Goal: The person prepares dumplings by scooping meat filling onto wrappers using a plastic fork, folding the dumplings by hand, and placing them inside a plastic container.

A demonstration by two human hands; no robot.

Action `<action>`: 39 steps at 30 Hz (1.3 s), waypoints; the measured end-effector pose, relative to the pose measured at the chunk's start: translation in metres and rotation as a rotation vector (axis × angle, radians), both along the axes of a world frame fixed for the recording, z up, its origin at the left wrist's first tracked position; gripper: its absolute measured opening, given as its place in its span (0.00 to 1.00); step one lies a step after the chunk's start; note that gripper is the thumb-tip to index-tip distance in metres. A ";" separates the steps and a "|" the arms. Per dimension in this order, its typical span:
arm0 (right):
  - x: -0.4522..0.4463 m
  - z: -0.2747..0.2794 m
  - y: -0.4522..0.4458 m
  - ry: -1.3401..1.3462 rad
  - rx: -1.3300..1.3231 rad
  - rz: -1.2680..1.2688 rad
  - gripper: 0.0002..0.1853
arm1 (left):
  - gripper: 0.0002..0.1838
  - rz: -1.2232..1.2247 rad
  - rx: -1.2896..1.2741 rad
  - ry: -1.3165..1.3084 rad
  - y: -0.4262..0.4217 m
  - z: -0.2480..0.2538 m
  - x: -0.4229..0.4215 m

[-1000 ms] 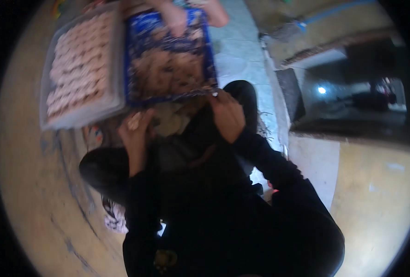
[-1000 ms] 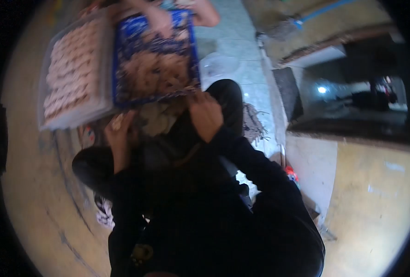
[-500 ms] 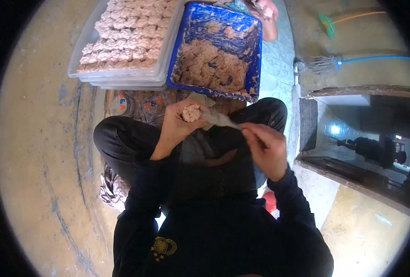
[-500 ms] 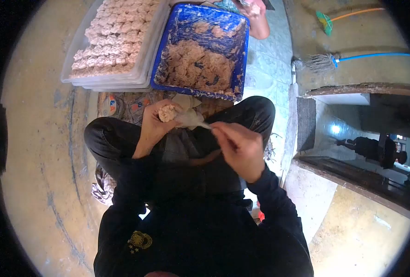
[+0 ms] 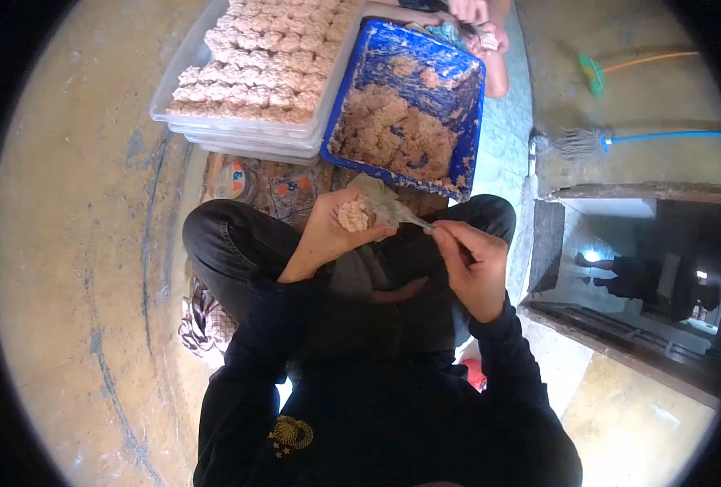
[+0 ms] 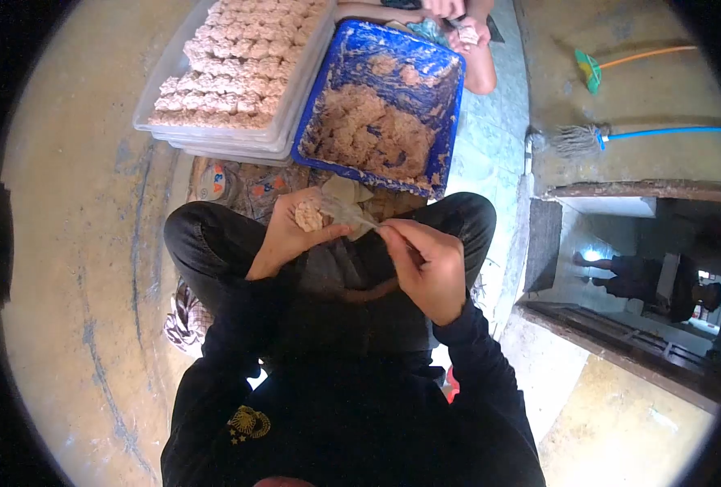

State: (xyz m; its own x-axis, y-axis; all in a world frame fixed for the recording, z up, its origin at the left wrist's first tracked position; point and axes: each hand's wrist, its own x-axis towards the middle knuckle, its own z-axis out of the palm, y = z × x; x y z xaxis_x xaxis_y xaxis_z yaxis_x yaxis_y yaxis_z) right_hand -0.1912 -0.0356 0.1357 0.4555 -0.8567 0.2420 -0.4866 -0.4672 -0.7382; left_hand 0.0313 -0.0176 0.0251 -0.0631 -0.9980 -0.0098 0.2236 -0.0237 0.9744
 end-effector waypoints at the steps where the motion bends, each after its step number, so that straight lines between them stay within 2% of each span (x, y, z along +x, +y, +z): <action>1: -0.002 -0.003 0.001 0.015 0.034 -0.003 0.06 | 0.16 -0.009 -0.017 -0.043 0.000 0.002 0.001; 5: 0.004 0.004 0.007 0.019 0.115 -0.018 0.05 | 0.23 0.059 -0.096 0.038 -0.007 0.022 -0.005; 7: 0.005 0.005 0.008 -0.017 0.127 -0.063 0.05 | 0.32 -0.029 0.017 0.118 -0.006 0.015 -0.002; 9: 0.004 0.002 0.001 0.123 0.061 0.029 0.05 | 0.32 -0.048 0.026 0.055 -0.008 0.002 -0.003; 11: 0.004 0.003 0.000 0.061 0.062 -0.046 0.05 | 0.33 -0.068 0.034 -0.004 -0.009 -0.008 0.002; 13: 0.000 0.006 -0.001 -0.022 0.010 -0.122 0.05 | 0.30 -0.100 0.018 -0.152 -0.002 0.004 0.006; 14: -0.001 0.008 0.000 -0.016 0.018 -0.127 0.05 | 0.30 -0.105 0.026 -0.146 0.000 0.007 0.004; 16: -0.001 0.011 0.002 0.083 0.092 -0.091 0.04 | 0.22 -0.118 0.081 0.118 -0.001 0.015 0.001; 18: -0.002 0.006 0.004 0.082 0.063 -0.037 0.04 | 0.20 -0.113 0.085 0.090 -0.002 0.029 0.000; 20: -0.001 0.014 0.009 0.000 0.160 -0.162 0.03 | 0.17 -0.073 0.088 0.056 -0.004 0.027 0.000; 22: 0.001 0.013 0.011 -0.084 0.129 -0.178 0.04 | 0.13 -0.018 -0.071 0.022 -0.003 0.015 -0.002; 25: 0.005 0.000 0.014 0.012 0.138 -0.047 0.05 | 0.10 0.030 -0.046 0.098 -0.002 0.016 -0.005; 29: 0.012 0.004 0.031 -0.125 0.129 -0.192 0.05 | 0.12 0.178 -0.107 -0.058 0.002 -0.001 -0.010; 32: 0.015 -0.017 0.029 -0.130 0.114 -0.108 0.05 | 0.14 0.184 -0.150 -0.034 -0.004 -0.004 -0.012; 34: 0.009 -0.010 0.024 -0.176 0.087 -0.191 0.05 | 0.26 0.335 -0.134 -0.096 -0.015 0.026 -0.016; 35: 0.002 -0.009 0.022 -0.193 0.084 -0.277 0.05 | 0.36 0.186 0.130 0.188 -0.006 0.048 -0.010; 36: -0.006 -0.015 0.019 -0.264 0.080 -0.358 0.06 | 0.36 0.192 0.118 0.160 -0.009 0.057 -0.001; 38: -0.023 -0.025 0.010 -0.439 0.125 -0.468 0.07 | 0.34 0.098 0.063 0.419 -0.014 0.073 0.017; 39: -0.030 -0.031 0.005 -0.461 0.152 -0.481 0.08 | 0.30 0.113 0.012 0.359 -0.016 0.083 0.024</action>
State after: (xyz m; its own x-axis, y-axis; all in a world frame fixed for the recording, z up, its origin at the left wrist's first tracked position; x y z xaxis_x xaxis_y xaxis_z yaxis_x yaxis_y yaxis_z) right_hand -0.2214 -0.0303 0.1050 -0.1058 -0.9778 0.1809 -0.2342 -0.1523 -0.9602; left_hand 0.0551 -0.0336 0.1085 0.0460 -0.9988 -0.0188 0.5528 0.0098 0.8332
